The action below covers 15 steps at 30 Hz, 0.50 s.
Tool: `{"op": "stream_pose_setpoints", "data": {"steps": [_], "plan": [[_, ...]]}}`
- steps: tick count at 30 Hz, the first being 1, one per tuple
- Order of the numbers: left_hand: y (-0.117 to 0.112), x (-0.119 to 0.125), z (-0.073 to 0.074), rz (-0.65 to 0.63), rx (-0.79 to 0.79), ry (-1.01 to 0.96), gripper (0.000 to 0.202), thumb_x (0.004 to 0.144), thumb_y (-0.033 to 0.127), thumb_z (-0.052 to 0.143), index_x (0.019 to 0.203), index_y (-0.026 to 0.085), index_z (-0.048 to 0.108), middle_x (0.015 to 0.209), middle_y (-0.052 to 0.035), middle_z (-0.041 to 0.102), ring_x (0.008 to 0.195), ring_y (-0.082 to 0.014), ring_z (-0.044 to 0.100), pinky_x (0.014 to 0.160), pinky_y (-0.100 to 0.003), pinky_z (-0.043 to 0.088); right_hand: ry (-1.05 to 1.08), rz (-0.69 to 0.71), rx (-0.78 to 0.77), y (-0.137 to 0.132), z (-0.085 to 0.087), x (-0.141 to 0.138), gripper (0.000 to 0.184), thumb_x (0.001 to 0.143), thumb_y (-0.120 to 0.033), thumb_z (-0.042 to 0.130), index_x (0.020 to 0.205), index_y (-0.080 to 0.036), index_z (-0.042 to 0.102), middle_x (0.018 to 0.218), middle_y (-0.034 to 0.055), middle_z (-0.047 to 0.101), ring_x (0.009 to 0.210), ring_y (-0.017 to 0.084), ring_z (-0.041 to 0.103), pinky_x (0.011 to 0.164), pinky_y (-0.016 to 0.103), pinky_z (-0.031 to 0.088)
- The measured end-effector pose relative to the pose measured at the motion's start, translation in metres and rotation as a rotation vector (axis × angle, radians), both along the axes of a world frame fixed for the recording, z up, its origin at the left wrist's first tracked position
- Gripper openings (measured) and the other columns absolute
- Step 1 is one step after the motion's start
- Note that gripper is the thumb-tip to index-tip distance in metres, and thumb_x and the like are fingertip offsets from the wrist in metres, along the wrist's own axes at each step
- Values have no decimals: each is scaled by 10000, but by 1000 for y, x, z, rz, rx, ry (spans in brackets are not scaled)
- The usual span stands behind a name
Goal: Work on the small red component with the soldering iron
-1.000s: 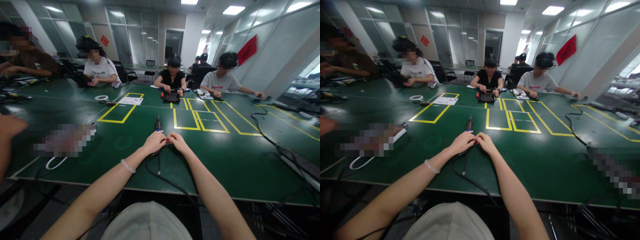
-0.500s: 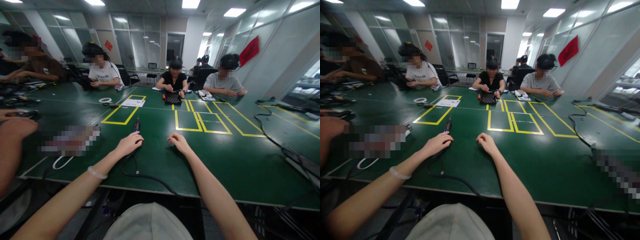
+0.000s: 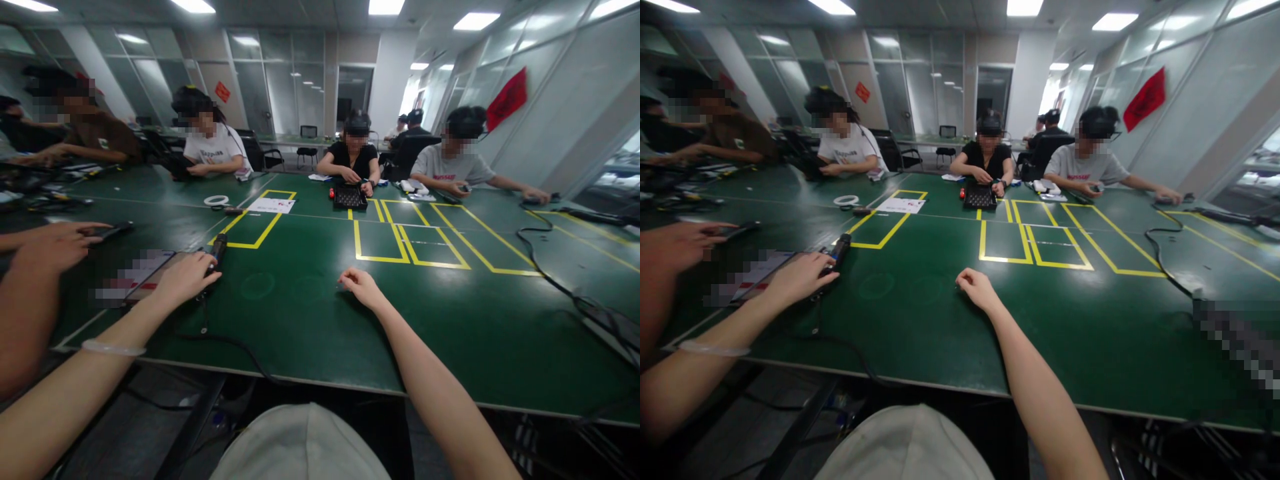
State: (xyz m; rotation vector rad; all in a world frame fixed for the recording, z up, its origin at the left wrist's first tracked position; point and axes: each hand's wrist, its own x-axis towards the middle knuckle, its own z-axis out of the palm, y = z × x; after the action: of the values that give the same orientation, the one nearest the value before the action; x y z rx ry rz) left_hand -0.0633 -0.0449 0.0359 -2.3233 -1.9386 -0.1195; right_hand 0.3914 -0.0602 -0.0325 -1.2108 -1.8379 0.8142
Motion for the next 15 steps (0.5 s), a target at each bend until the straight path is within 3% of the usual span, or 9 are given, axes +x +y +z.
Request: {"op": "stream_pose_setpoints", "data": {"steps": [3, 6, 11, 15], "plan": [[-15, 12, -1, 84, 26, 35, 382, 814, 514, 452, 947, 181, 583, 1051, -172, 599, 1000, -363, 568, 844, -468, 450, 5, 12, -1, 0, -2, -1, 160, 835, -269, 510, 818, -175, 638, 705, 8, 637, 641, 137, 576, 611, 233, 423], [-22, 25, -4, 119, 28, 52, 353, 799, 501, 478, 924, 187, 578, 1030, -171, 591, 993, -372, 565, 802, -465, 462, 4, 29, -7, -1, -2, -1, 159, 838, -270, 506, 831, -179, 637, 735, 11, 650, 652, 140, 584, 627, 239, 433], [-20, 38, -4, 152, 57, 125, 411, 768, 473, 501, 992, 142, 596, 1071, -210, 592, 995, -408, 567, 793, -490, 462, -13, 24, -7, -3, 1, 0, 154, 839, -268, 505, 819, -175, 627, 741, 11, 651, 650, 138, 584, 627, 239, 429], [-12, 40, 6, 197, 24, 170, 402, 788, 450, 457, 915, 111, 633, 995, -238, 635, 914, -425, 605, 747, -507, 463, -31, 27, 10, -3, 2, -1, 151, 839, -263, 510, 812, -175, 629, 741, 8, 651, 651, 134, 580, 641, 240, 429]]}}
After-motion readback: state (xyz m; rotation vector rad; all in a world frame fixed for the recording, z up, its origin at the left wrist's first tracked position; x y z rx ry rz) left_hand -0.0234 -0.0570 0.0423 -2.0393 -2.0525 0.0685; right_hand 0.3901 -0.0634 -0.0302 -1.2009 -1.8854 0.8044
